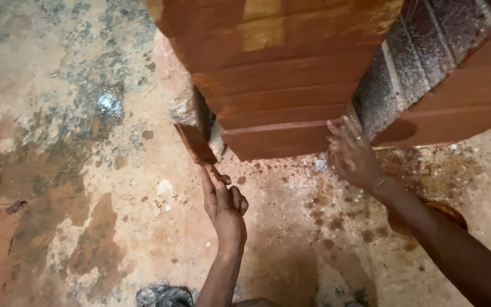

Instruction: The person paints a wooden door with reddish-brown paint using a brush. They repeatedly dip the brush into a small container and apply paint to the lower panels and edges of the door, working methodically from bottom to top.

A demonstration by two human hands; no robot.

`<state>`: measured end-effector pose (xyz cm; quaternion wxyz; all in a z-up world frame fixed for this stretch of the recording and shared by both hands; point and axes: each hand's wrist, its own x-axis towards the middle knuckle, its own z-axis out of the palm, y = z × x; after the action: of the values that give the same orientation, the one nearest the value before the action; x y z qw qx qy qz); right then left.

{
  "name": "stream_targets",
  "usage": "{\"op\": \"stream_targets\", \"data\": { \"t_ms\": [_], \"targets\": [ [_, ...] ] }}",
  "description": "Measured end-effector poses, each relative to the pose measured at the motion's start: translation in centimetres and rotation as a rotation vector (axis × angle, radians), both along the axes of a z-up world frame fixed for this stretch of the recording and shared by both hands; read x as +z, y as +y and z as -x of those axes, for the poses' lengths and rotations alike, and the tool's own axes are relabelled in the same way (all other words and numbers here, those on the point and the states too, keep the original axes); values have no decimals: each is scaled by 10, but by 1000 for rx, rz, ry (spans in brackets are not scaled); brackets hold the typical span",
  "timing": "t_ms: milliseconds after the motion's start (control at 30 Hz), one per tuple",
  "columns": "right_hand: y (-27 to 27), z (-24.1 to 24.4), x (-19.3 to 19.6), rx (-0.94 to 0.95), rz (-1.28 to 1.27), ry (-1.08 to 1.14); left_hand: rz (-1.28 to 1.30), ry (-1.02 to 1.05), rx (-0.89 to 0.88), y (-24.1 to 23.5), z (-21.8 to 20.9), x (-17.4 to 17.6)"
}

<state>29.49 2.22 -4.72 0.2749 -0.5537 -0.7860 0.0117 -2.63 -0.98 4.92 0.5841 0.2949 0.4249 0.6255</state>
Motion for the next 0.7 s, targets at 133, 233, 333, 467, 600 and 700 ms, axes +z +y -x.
{"op": "stream_targets", "data": {
  "t_ms": [133,233,333,467,600,700],
  "targets": [
    [3,1,0,-1,-5,-40,-14,248,-175,3,-25,-3],
    [0,1,-2,-34,43,-16,-109,275,-405,9,-58,-2],
    [0,1,0,-34,25,23,-153,288,-674,12,-81,7],
    [1,4,1,-45,126,42,-281,223,-1005,13,-96,34],
    [0,4,4,-59,79,-2,-63,232,-773,17,-84,59],
    [0,3,5,-74,101,2,5,91,-448,13,-58,65]
  ]
}}
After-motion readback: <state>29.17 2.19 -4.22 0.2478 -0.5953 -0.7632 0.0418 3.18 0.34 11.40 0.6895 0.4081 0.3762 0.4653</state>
